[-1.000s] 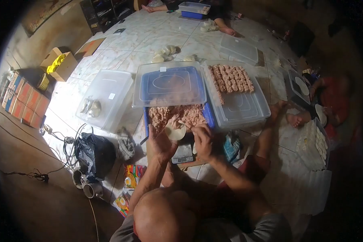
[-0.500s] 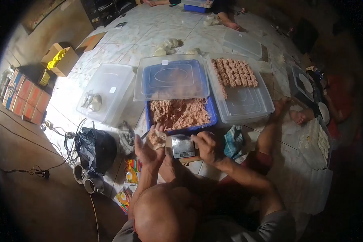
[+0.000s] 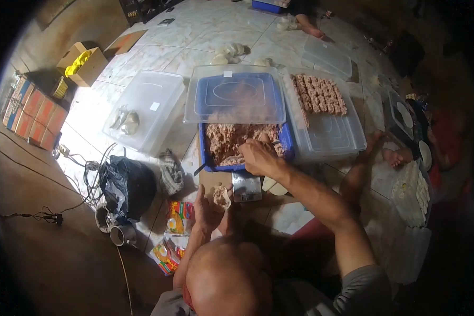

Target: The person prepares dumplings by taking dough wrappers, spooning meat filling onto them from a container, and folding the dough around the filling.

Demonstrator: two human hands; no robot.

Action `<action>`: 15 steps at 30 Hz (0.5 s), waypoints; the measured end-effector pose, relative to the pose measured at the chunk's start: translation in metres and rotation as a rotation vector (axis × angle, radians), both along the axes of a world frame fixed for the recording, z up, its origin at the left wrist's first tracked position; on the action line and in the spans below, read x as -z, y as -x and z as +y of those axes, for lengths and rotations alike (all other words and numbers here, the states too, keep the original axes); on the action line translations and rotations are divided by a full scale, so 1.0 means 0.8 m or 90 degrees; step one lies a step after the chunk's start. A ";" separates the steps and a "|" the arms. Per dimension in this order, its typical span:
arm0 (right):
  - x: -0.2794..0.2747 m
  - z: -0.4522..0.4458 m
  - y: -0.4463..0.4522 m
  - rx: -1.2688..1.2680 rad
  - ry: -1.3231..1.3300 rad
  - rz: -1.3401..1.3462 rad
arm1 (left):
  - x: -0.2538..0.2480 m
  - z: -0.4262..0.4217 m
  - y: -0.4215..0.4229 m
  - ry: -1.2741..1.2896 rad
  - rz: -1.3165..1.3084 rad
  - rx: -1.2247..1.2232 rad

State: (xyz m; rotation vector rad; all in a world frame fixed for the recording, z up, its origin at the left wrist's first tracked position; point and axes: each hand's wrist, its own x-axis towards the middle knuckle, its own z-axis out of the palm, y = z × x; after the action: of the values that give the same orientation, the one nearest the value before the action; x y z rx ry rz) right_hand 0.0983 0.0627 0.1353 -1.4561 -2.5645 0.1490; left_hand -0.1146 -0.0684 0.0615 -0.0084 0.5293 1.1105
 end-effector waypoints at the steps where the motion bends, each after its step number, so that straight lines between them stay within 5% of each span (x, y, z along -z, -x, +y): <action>1: -0.015 0.005 0.001 0.023 0.116 0.031 | 0.001 0.003 -0.001 0.021 0.019 0.005; 3: -0.022 0.017 -0.004 0.087 0.298 0.118 | -0.001 0.006 -0.005 0.010 0.010 0.018; 8: -0.023 0.007 -0.048 0.051 0.411 0.303 | -0.018 0.017 -0.007 0.028 -0.097 0.029; 12: -0.011 -0.040 -0.059 0.057 0.285 0.532 | -0.057 0.046 -0.035 0.037 -0.132 0.027; 15: 0.009 -0.086 -0.051 0.007 -0.072 0.509 | -0.025 0.071 -0.040 -0.033 -0.142 0.068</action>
State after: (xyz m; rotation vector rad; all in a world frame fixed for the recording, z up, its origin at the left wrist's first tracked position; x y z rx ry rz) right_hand 0.1392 -0.0062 0.1279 -1.0669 -1.8755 0.4678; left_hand -0.0827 -0.0117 0.0816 -0.0580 0.2977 1.0030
